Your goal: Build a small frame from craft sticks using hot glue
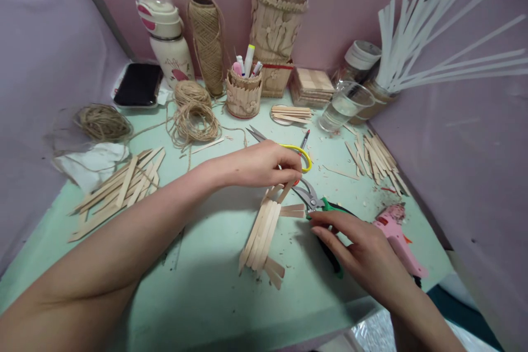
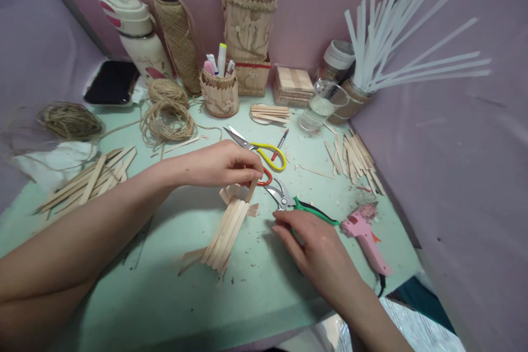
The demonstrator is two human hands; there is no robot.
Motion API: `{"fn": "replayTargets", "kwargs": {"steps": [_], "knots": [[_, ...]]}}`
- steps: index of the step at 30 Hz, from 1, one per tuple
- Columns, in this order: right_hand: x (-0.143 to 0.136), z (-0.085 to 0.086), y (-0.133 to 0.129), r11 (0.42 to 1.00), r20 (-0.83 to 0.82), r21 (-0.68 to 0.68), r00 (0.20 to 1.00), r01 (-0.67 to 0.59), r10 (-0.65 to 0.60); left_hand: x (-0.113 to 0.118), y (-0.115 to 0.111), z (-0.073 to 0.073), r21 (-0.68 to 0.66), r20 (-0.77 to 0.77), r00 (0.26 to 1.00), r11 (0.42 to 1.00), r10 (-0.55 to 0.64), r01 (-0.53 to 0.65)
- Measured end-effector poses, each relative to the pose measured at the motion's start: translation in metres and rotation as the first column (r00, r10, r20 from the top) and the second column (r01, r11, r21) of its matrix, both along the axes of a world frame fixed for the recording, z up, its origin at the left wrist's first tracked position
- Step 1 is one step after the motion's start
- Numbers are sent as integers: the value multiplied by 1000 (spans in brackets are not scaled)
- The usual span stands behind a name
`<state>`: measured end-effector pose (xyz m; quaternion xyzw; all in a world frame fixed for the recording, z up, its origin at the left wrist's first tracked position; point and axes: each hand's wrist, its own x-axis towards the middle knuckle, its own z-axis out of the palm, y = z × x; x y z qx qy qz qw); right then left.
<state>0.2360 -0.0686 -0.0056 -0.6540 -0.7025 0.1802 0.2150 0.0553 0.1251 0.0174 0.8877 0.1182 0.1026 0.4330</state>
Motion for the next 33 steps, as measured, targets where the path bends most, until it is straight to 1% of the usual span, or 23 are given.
{"fn": "replayTargets", "kwargs": {"steps": [4,8,13,16,18,21,24,26,27,30,33], "knots": [[7,3,-5,1000,39,19,999,17,-17,1,0,1,25,-5,1000,999,29,-29],[20,6,-16,997,94,47,994,60,-64,0,-1,2,27,-5,999,999,33,-33],[46,9,-38,988,219,83,965,127,-142,0,0,3,31,-6,1000,999,21,-21],[66,9,-54,973,279,83,932,216,-230,0,0,3,30,7,1000,999,16,-16],[78,8,-64,950,312,45,900,307,-306,1,0,3,36,6,1000,999,21,-22],[93,2,-78,890,353,-14,835,456,-422,1,-1,4,38,-8,1000,999,30,-30],[102,-6,-86,818,382,26,750,575,-540,1,-2,5,39,-17,999,999,27,-27],[105,-13,-88,788,380,47,719,613,-582,1,-2,6,42,-16,1000,999,27,-26],[107,-16,-87,783,375,41,717,621,-588,1,-1,6,44,-13,1000,999,26,-26],[110,-26,-83,771,363,8,717,636,-595,1,0,5,41,-12,1000,999,28,-27],[114,-33,-76,755,367,-64,719,652,-590,2,1,4,27,-44,998,999,38,-37]]}}
